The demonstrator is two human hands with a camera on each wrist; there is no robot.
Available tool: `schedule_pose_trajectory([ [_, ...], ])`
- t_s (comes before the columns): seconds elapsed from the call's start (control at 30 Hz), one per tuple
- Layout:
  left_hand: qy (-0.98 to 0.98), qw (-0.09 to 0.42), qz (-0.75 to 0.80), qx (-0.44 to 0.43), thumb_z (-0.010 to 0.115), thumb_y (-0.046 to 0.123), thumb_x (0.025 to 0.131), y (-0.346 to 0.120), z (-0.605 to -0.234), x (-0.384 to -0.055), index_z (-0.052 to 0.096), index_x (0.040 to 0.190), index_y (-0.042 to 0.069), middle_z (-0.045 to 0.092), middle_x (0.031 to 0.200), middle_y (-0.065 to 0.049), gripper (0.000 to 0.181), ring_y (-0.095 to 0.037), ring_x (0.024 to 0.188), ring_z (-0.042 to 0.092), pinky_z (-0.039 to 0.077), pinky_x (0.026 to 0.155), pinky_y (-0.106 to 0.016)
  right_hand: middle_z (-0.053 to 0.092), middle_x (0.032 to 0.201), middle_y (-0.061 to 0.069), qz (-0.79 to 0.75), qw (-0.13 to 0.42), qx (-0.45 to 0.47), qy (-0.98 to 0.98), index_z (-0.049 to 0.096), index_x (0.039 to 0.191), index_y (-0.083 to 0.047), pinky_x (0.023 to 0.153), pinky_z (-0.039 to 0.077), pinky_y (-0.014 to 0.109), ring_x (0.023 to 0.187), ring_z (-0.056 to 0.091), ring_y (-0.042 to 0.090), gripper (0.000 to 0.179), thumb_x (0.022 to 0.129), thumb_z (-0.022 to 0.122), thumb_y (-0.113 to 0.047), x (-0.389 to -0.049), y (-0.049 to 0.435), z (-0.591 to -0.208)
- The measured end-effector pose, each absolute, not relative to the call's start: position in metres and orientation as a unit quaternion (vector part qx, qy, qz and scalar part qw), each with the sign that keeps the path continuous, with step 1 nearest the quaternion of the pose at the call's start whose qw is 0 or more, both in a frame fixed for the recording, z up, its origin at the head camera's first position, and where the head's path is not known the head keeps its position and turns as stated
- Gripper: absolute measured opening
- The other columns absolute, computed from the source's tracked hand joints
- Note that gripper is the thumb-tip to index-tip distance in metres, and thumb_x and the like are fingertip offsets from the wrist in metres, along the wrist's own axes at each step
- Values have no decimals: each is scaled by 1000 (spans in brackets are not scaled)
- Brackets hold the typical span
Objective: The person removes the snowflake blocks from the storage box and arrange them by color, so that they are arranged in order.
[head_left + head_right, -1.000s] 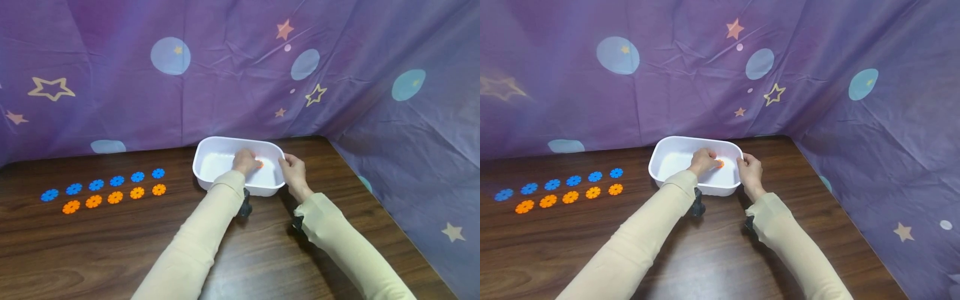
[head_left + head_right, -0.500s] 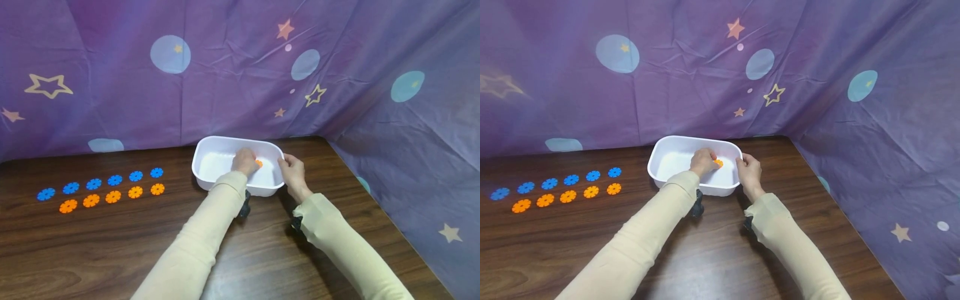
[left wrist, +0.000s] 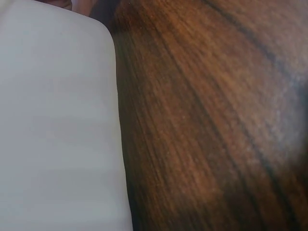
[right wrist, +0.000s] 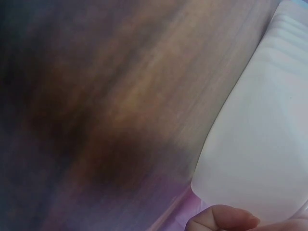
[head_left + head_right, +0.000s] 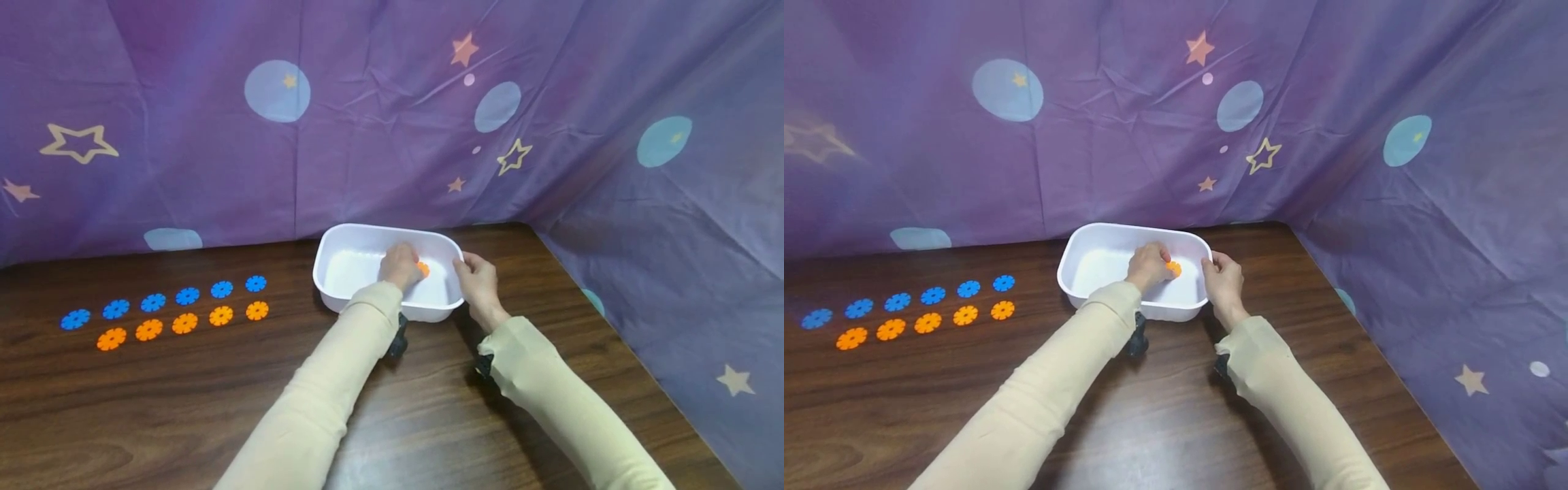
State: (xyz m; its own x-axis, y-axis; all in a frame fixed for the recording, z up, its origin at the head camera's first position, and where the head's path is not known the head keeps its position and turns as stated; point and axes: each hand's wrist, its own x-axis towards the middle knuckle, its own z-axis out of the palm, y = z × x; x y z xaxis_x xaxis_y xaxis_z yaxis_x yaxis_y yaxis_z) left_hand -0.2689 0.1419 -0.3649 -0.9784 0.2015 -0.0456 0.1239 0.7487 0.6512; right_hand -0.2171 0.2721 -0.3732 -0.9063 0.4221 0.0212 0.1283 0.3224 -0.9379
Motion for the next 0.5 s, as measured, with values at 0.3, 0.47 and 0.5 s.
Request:
schedule_pose_trajectory([
  [0.3, 926, 47, 364, 91, 76, 12, 73, 140, -363, -265, 65, 95, 9, 65, 101, -8, 25, -26, 97, 61, 49, 85, -31, 59, 118, 26, 550, 135, -173, -806, 54, 126, 6, 84, 53, 36, 100, 59, 32, 36, 96, 48, -12, -216, 271, -373],
  [0.47, 916, 59, 387, 87, 77, 8, 70, 138, -360, -264, 69, 96, 9, 67, 101, -8, 27, -25, 97, 60, 49, 84, -30, 59, 117, 27, 549, 138, -170, -806, 54, 126, 6, 78, 53, 30, 98, 60, 32, 36, 95, 48, -12, -216, 272, -374],
  [0.5, 911, 65, 398, 84, 77, 8, 70, 137, -360, -264, 69, 96, 9, 67, 101, -8, 28, -25, 96, 60, 49, 84, -30, 60, 117, 27, 550, 139, -170, -806, 54, 126, 6, 77, 53, 29, 98, 60, 32, 36, 95, 48, -12, -217, 272, -373],
])
